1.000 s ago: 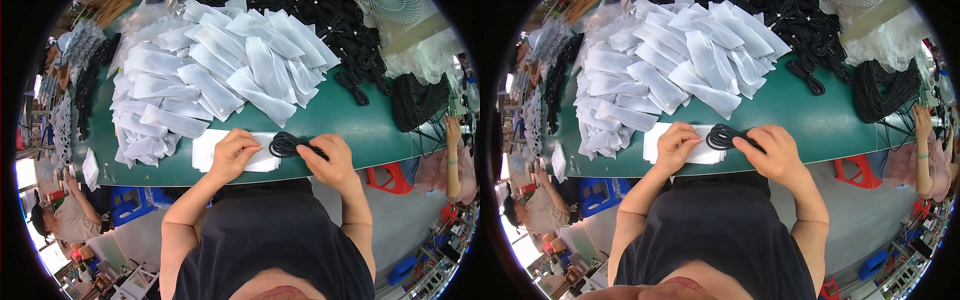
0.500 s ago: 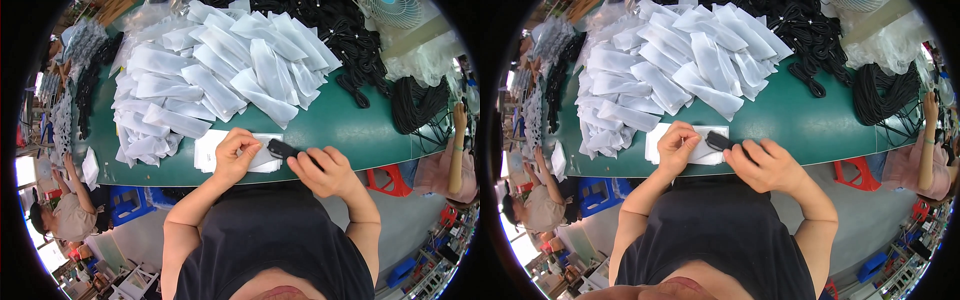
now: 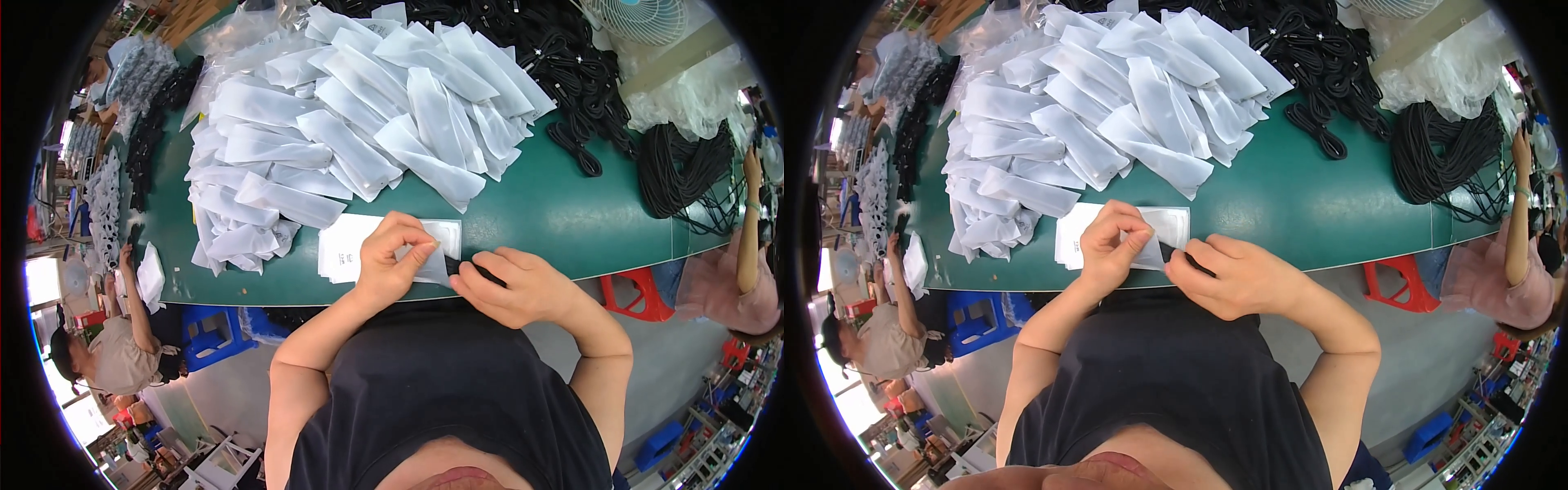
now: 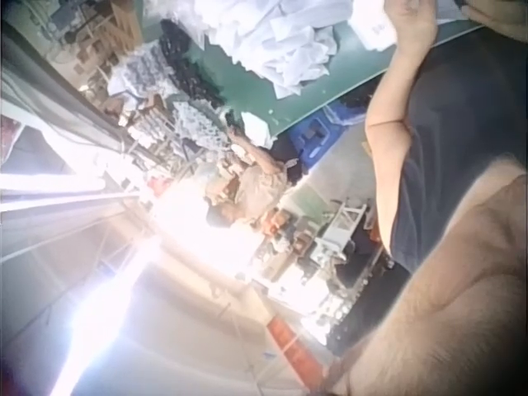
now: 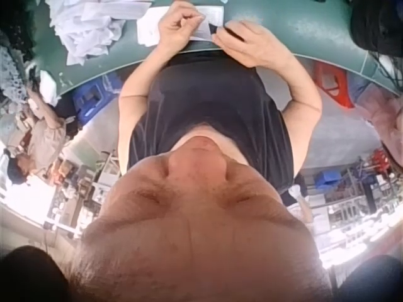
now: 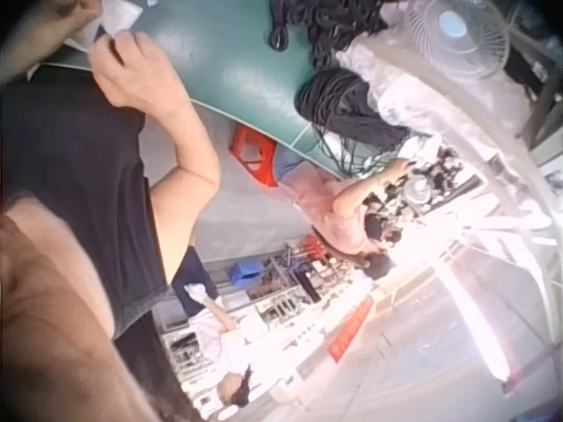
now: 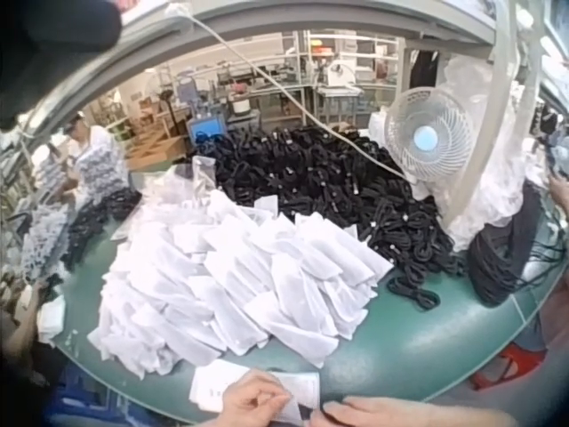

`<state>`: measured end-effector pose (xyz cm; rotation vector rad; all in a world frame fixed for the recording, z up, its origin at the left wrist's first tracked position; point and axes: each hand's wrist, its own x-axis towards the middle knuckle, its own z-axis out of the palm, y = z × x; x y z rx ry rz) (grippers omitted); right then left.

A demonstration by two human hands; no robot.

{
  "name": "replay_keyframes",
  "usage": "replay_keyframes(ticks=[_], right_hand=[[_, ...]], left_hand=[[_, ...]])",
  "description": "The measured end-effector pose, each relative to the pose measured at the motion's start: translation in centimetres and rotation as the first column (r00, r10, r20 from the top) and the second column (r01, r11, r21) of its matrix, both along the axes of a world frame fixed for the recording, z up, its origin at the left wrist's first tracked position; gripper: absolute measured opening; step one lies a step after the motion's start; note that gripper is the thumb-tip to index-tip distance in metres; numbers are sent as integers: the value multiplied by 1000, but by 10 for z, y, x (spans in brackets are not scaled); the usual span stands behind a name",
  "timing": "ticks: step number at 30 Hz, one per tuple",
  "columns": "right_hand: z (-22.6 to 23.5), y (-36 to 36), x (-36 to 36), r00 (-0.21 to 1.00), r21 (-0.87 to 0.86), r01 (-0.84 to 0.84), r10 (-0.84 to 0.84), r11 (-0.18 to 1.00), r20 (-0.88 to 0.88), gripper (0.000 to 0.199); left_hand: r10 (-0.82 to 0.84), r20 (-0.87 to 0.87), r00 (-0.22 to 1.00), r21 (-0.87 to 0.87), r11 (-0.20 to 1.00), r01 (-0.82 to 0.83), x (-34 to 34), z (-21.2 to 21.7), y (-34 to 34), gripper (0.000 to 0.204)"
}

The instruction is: Packaging black cables into individual plastic bags at a factory workbench.

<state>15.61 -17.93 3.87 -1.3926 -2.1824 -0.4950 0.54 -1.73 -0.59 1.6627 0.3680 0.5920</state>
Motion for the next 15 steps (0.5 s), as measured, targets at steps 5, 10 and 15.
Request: replay_keyframes(ticks=[5, 10, 15], right_hand=[[14, 11, 5, 979, 23, 73, -68, 997, -193, 30], [35, 7, 10, 964, -13, 244, -244, 970, -107, 32], [30, 17, 10, 941, -137, 294, -312, 946, -133, 39]], left_hand=[[-118, 75, 990, 185, 977, 103, 9, 16, -2, 9], [-99, 125, 987, 155, 985, 79, 12, 30, 2, 9], [-164, 114, 980, 264, 956, 129, 18, 34, 3, 8]])
